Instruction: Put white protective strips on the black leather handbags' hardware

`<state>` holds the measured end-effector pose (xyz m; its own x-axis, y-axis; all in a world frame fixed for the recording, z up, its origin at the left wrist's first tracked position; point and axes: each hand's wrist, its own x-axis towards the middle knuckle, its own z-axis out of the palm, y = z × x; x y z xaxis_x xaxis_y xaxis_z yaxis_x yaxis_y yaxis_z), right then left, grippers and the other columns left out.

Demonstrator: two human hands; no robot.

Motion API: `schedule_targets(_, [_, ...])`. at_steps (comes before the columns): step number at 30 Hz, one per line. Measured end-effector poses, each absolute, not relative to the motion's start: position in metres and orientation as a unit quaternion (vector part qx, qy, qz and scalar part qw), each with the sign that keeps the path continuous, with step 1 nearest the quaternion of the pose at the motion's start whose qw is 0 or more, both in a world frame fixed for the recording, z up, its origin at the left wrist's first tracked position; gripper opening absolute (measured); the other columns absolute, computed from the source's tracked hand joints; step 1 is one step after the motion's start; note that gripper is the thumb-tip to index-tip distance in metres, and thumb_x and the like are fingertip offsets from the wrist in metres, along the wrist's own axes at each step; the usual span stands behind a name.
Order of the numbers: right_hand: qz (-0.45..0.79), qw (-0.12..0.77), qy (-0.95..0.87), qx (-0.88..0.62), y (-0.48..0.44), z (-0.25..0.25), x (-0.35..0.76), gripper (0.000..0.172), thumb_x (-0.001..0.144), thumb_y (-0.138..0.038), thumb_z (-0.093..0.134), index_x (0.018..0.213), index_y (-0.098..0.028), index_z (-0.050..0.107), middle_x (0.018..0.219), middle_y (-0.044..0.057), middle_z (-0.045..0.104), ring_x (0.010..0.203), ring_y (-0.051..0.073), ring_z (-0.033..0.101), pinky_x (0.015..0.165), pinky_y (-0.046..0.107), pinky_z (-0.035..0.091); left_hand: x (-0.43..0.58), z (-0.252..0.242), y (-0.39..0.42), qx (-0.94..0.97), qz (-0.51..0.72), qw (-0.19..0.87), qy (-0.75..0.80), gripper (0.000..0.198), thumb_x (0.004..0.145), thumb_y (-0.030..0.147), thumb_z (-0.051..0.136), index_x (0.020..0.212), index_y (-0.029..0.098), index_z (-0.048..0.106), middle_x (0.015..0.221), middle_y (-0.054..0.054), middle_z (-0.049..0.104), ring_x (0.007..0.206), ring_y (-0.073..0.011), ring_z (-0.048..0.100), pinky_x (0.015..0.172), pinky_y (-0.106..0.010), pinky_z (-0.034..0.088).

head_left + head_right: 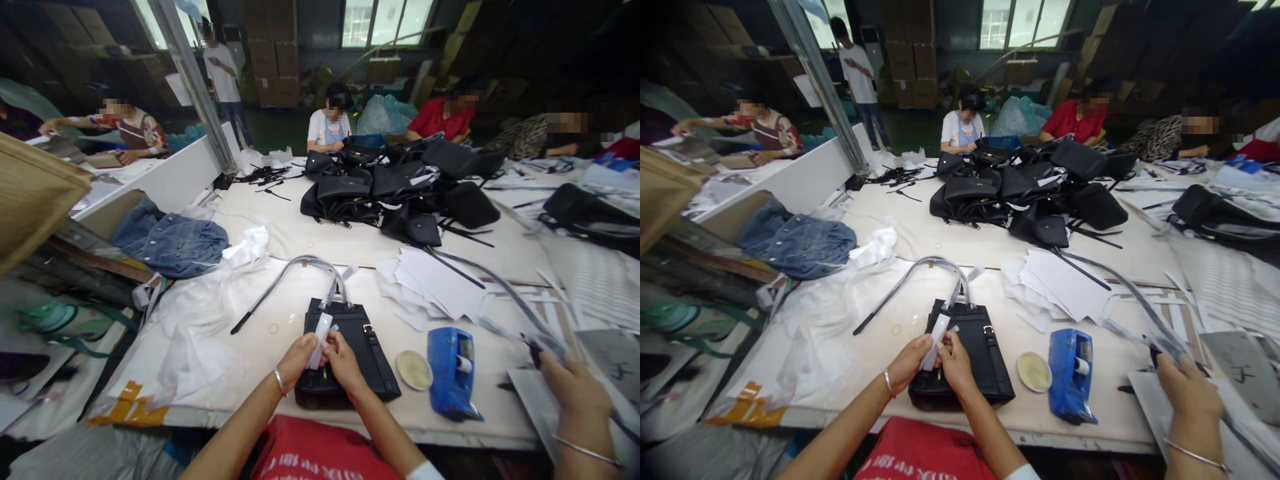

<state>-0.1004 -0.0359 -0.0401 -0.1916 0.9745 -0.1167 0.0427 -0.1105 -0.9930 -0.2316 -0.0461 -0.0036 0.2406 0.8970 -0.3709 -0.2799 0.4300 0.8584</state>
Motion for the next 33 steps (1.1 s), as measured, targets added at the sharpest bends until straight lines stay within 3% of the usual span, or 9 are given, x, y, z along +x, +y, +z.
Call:
schedule_targets(8, [0.577,0.468,-0.429,-0.513,-0.044,-0.040,-0.117,0.034,0.078,-0.043,0.053,0.101,-0.018,0.056,0.083,0.004,0.063,0.067,0.016,0.058,0.057,0.027,0.048,-0.235,0.013,-0.057,0.302,0.465,0.746,0.369,0.044,0.079,0.050,0.058,0.105,0.014,0.062,0.091,-0.011,0.066,0.078,-0.0181,0.061,0.071,-0.029,0.045])
schedule_targets(14, [0.556,0.480,-0.430,-0.525,-0.049,-0.043,-0.124,0.030,0.078,-0.036,0.050,0.103,-0.018,0.055,0.085,0.003,0.064,0.071,0.016,0.059,0.063,0.027,0.049,-0.233,0.010,-0.059,0.317,0.470,0.729,0.383,0.043,0.080,0.046,0.059,0.103,0.010,0.064,0.094,-0.013,0.068,0.085,-0.0207,0.061,0.075,-0.029,0.046])
schedule_targets(19, [0.445,0.440,-0.499,-0.599,-0.053,-0.041,-0.128,0.020,0.081,-0.026,0.044,0.098,-0.020,0.053,0.086,0.003,0.064,0.076,0.017,0.060,0.071,0.029,0.048,-0.226,0.009,-0.059,0.335,0.464,0.708,0.414,0.038,0.080,0.044,0.058,0.097,0.011,0.065,0.093,-0.011,0.069,0.090,-0.0228,0.062,0.078,-0.032,0.048])
schedule_targets(24, [0.325,0.394,-0.584,-0.631,-0.058,-0.033,-0.128,0.023,0.082,-0.022,0.044,0.104,-0.020,0.051,0.099,0.006,0.062,0.092,0.020,0.059,0.083,0.034,0.045,-0.224,0.008,-0.060,0.343,0.457,0.694,0.438,0.033,0.079,0.040,0.059,0.099,0.014,0.065,0.090,-0.008,0.070,0.093,-0.0237,0.062,0.081,-0.034,0.050])
schedule_targets(30, [0.380,0.382,-0.533,-0.652,-0.051,-0.037,-0.124,0.017,0.084,-0.024,0.045,0.099,-0.023,0.051,0.094,0.002,0.065,0.086,0.017,0.062,0.075,0.028,0.045,-0.223,0.006,-0.056,0.350,0.417,0.701,0.461,0.032,0.077,0.037,0.064,0.101,0.016,0.065,0.092,-0.004,0.070,0.089,-0.0203,0.063,0.080,-0.030,0.050])
schedule_targets(33, [0.345,0.365,-0.572,-0.648,-0.050,-0.035,-0.121,0.016,0.083,-0.026,0.048,0.098,-0.022,0.051,0.091,0.002,0.064,0.084,0.019,0.062,0.073,0.030,0.045,-0.222,0.005,-0.054,0.348,0.416,0.689,0.480,0.030,0.075,0.037,0.065,0.097,0.016,0.067,0.089,-0.004,0.071,0.087,-0.0219,0.064,0.078,-0.032,0.052])
